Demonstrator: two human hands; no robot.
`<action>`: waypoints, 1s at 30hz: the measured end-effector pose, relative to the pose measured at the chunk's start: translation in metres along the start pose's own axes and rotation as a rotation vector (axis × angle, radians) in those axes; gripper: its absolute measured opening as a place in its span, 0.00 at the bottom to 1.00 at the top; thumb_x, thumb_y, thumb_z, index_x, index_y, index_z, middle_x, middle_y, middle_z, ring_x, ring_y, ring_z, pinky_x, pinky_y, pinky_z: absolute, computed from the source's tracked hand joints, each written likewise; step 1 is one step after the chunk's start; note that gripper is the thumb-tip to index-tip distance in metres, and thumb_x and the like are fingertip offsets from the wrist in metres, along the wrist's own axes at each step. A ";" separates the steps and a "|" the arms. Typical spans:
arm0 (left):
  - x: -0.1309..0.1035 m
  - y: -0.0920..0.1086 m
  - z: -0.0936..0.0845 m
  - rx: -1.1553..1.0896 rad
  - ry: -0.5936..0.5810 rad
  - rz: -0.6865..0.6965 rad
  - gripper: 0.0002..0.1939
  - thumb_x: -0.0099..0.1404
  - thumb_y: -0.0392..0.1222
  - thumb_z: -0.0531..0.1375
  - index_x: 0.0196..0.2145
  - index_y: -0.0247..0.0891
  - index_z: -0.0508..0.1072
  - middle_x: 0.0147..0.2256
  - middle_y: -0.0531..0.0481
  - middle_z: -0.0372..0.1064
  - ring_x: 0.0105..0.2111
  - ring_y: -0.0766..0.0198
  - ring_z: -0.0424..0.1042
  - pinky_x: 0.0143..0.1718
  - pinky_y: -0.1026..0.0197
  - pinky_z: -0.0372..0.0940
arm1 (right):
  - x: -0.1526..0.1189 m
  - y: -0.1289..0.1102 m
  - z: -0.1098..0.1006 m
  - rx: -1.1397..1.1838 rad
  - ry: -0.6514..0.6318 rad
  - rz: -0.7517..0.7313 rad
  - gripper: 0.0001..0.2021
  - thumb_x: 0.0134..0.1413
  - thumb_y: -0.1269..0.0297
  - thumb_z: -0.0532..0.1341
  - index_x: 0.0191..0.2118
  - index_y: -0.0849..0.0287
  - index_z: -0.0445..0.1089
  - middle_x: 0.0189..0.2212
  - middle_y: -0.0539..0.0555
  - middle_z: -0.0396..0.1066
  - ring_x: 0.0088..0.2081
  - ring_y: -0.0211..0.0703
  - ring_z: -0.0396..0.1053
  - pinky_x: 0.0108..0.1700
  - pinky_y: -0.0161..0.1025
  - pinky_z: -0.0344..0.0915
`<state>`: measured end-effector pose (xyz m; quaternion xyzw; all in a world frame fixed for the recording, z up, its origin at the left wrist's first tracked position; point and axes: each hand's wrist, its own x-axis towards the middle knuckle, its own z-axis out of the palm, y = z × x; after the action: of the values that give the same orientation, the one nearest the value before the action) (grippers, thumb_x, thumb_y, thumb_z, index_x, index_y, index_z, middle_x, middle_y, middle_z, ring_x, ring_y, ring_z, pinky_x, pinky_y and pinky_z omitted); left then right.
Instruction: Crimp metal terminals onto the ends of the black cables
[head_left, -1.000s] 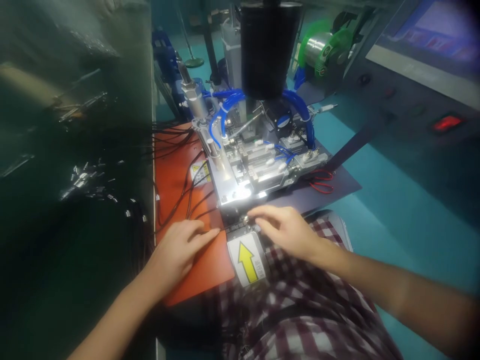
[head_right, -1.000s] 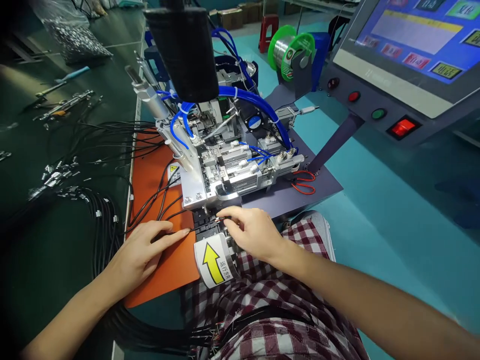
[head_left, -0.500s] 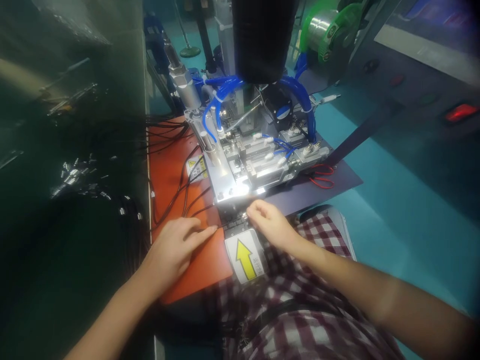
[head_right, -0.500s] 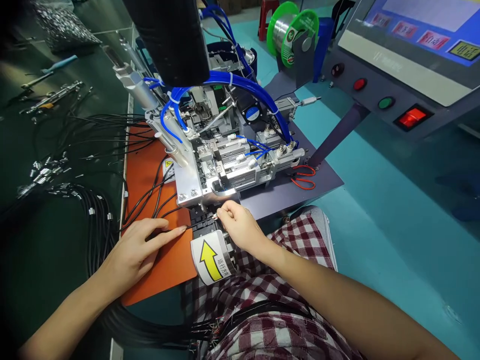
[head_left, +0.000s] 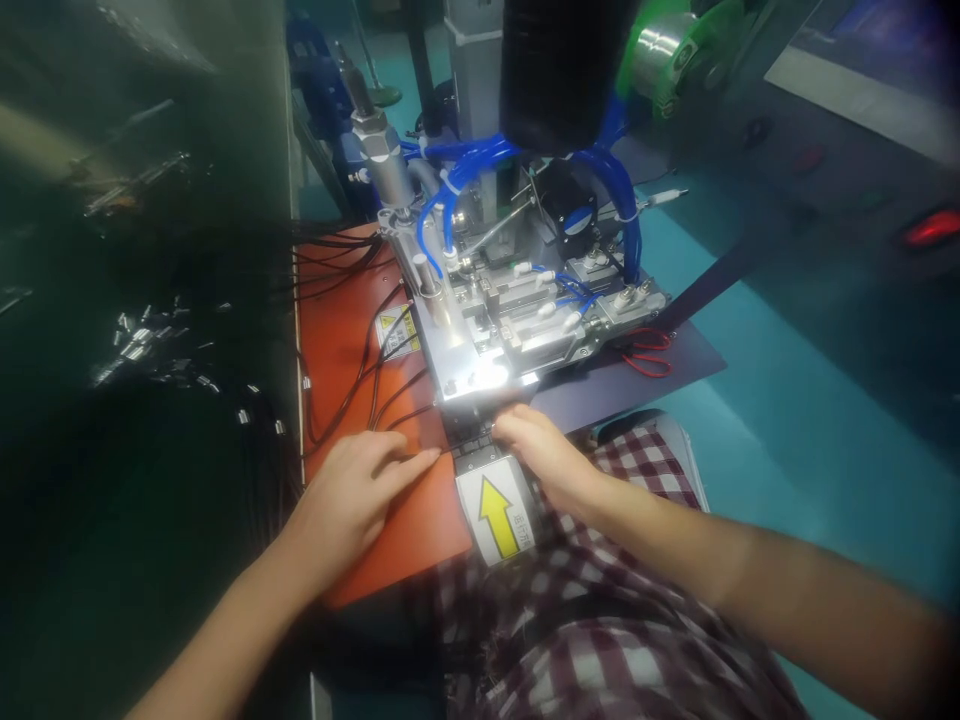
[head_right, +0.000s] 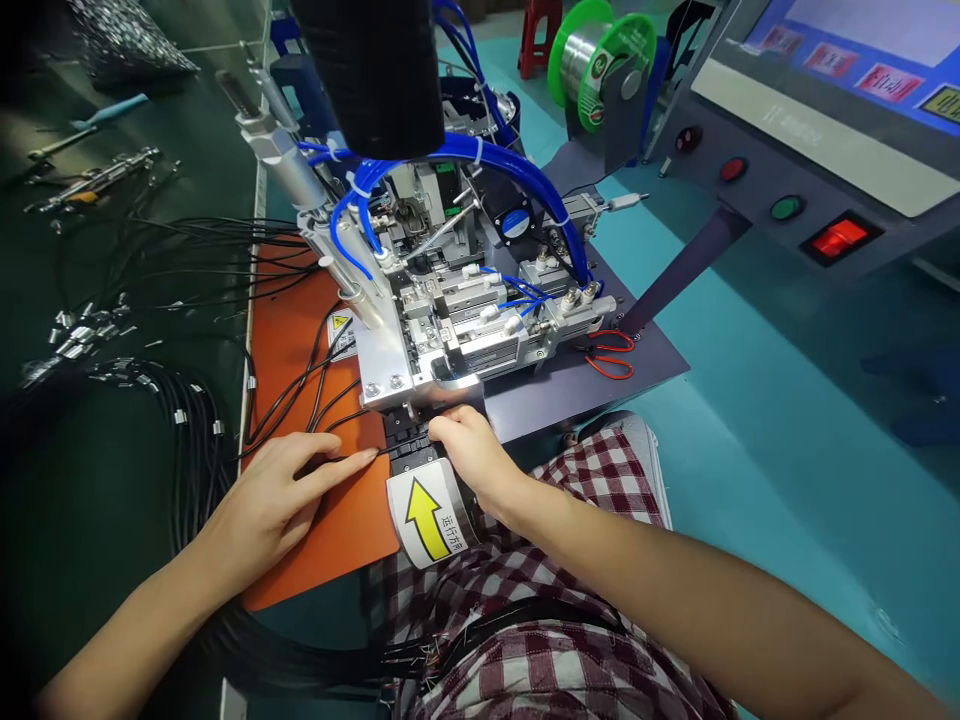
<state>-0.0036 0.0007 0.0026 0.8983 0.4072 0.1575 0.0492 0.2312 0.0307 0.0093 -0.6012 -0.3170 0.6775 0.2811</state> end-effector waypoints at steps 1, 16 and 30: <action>0.000 0.000 0.000 -0.004 -0.004 0.002 0.25 0.65 0.26 0.47 0.53 0.46 0.69 0.41 0.45 0.65 0.39 0.58 0.65 0.39 0.55 0.61 | 0.001 0.000 0.002 0.000 0.018 0.004 0.05 0.43 0.66 0.56 0.25 0.57 0.57 0.22 0.45 0.57 0.24 0.35 0.56 0.26 0.35 0.54; 0.001 0.000 -0.001 -0.058 -0.002 -0.003 0.23 0.65 0.26 0.46 0.51 0.43 0.70 0.42 0.45 0.67 0.40 0.59 0.65 0.40 0.55 0.63 | -0.023 0.039 -0.043 0.036 0.121 -0.129 0.14 0.50 0.52 0.61 0.36 0.56 0.64 0.25 0.46 0.56 0.26 0.36 0.54 0.30 0.35 0.53; 0.004 0.006 -0.011 -0.081 0.035 -0.008 0.14 0.68 0.30 0.48 0.41 0.37 0.73 0.39 0.45 0.71 0.39 0.62 0.69 0.41 0.61 0.68 | -0.043 0.103 -0.074 -0.031 0.051 0.070 0.13 0.47 0.53 0.60 0.30 0.58 0.63 0.19 0.42 0.51 0.21 0.34 0.47 0.25 0.34 0.44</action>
<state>-0.0004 -0.0002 0.0153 0.8910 0.4050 0.1891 0.0792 0.3097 -0.0616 -0.0484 -0.6333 -0.2991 0.6663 0.2559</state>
